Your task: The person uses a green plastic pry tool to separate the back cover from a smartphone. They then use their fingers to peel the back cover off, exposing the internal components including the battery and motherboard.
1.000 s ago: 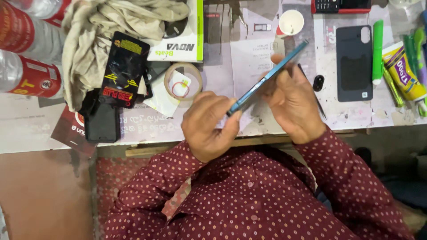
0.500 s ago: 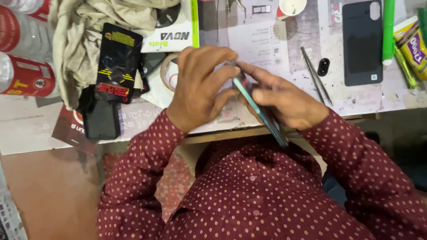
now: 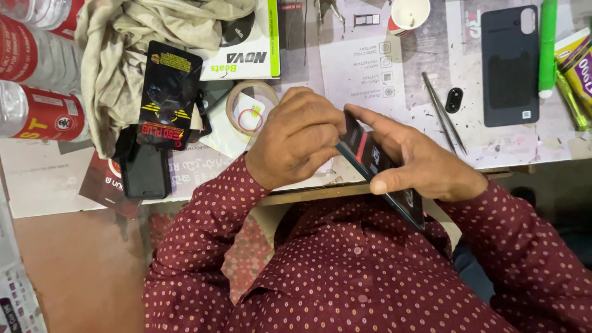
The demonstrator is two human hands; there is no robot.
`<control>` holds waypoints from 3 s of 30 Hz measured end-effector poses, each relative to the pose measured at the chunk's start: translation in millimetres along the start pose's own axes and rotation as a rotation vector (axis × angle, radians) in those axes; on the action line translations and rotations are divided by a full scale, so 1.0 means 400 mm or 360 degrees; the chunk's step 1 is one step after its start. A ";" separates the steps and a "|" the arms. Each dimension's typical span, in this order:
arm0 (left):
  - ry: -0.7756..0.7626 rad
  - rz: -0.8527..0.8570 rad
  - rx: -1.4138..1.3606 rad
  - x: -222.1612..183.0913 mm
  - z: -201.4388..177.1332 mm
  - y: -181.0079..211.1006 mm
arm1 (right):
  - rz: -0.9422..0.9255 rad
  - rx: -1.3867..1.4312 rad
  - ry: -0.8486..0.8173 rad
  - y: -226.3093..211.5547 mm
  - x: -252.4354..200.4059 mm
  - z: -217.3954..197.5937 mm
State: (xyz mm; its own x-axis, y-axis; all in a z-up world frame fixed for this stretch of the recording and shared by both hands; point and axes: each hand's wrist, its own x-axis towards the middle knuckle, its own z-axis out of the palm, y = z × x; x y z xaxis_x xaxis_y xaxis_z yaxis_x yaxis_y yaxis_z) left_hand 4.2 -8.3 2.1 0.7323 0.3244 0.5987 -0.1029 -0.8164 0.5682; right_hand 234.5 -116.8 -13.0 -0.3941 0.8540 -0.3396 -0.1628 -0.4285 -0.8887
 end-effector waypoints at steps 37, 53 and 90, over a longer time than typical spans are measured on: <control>0.0095 -0.0849 -0.0693 0.033 0.018 0.041 | 0.0137 0.1804 -0.0958 0.130 -0.001 0.016; -0.0140 -0.0170 -0.0070 0.046 -0.011 -0.022 | 0.0095 0.0106 -0.0201 0.053 -0.022 -0.026; -0.0111 0.0310 0.0193 0.015 0.003 -0.087 | -0.0213 -0.1236 0.0286 -0.043 -0.014 0.028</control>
State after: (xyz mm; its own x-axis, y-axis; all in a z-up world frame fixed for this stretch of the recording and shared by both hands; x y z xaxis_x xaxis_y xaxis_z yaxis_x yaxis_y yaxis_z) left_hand 13.0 21.4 -14.8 0.7515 0.1250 0.6478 -0.1683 -0.9131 0.3714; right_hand 229.4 -117.6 7.5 -0.2534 0.9463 -0.2005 0.5025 -0.0483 -0.8632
